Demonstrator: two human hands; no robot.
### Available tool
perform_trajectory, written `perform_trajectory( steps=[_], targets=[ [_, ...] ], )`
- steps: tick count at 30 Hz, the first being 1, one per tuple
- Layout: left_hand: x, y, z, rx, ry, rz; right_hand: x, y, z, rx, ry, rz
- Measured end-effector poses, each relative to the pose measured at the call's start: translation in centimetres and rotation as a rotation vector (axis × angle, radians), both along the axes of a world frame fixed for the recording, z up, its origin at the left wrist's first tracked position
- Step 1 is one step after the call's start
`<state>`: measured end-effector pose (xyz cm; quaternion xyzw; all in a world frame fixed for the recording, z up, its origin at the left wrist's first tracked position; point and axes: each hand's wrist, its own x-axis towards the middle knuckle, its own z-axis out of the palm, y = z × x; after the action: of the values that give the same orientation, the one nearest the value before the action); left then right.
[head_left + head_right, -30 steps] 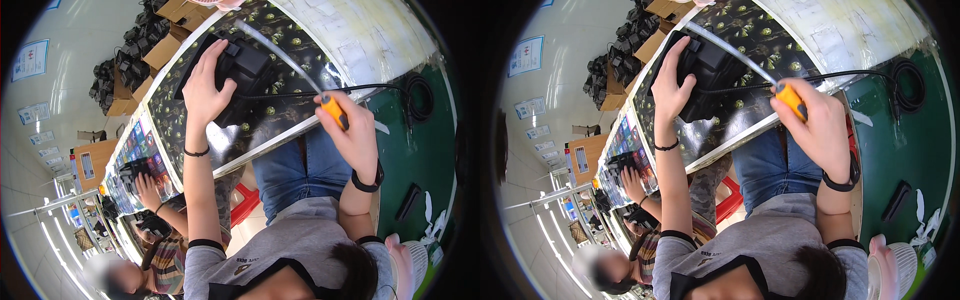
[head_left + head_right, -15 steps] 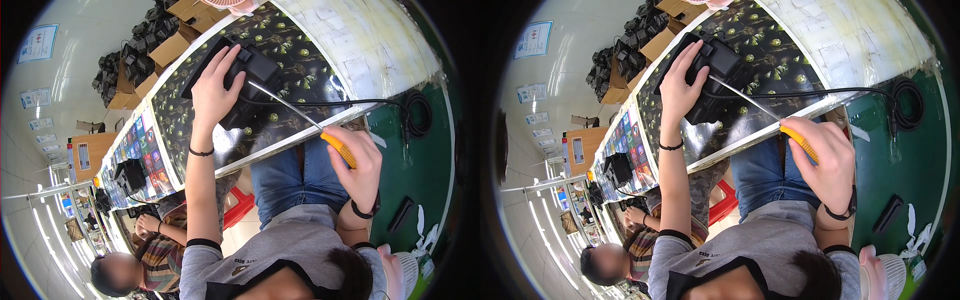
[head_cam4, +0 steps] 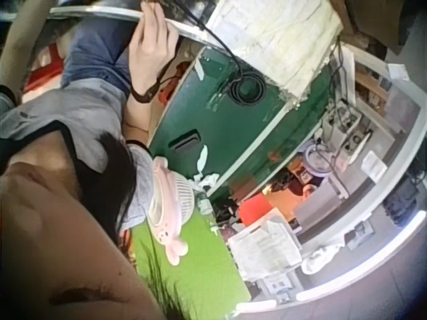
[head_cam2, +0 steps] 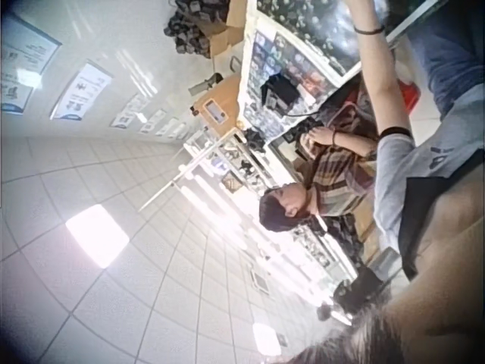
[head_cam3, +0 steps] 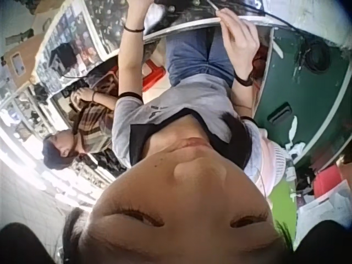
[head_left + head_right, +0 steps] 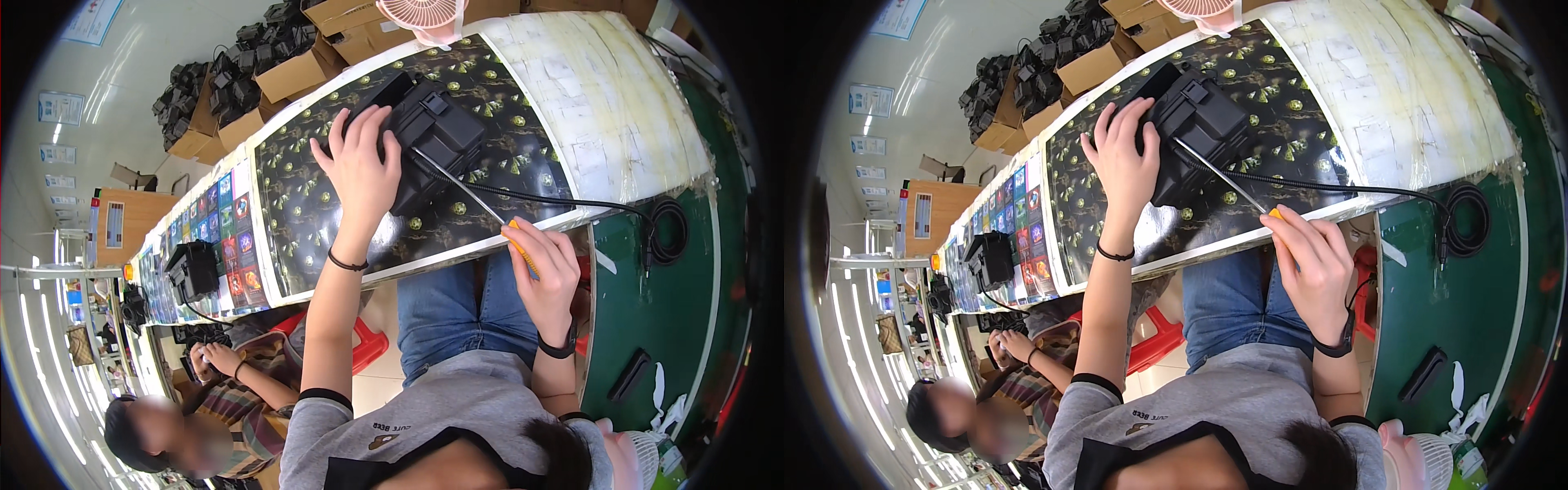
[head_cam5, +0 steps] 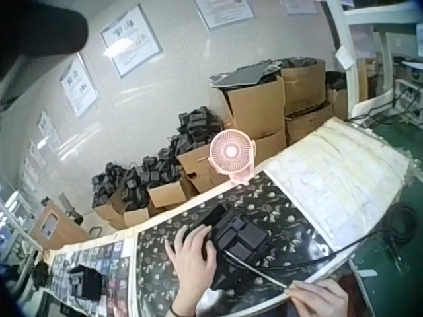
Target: Assembling the internal components and casing of a solar-powered electronic device at a workshop bench.
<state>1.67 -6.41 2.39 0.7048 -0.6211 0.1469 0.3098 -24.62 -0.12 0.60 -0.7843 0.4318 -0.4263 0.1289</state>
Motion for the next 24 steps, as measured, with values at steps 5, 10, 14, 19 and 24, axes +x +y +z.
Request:
perform_trajectory(
  steps=[5,10,14,19,24],
  targets=[
    [0.4,0.1,-0.2,0.091,-0.048,-0.024,0.4,0.3,-0.3,-0.065,0.043,-0.041],
    [0.6,0.4,-0.4,0.063,-0.014,-0.049,0.2,0.9,0.9,0.477,-0.227,0.106],
    [0.6,0.3,-0.3,0.024,-0.003,-0.082,-0.3,0.4,1.1,0.629,-0.22,0.192],
    [0.4,0.3,-0.1,-0.017,0.023,-0.104,-1.2,-0.2,0.1,1.122,-0.623,0.35],
    [0.0,0.5,0.2,-0.054,-0.02,-0.09,-1.8,-0.1,-1.6,1.492,-1.07,0.51]
  ],
)
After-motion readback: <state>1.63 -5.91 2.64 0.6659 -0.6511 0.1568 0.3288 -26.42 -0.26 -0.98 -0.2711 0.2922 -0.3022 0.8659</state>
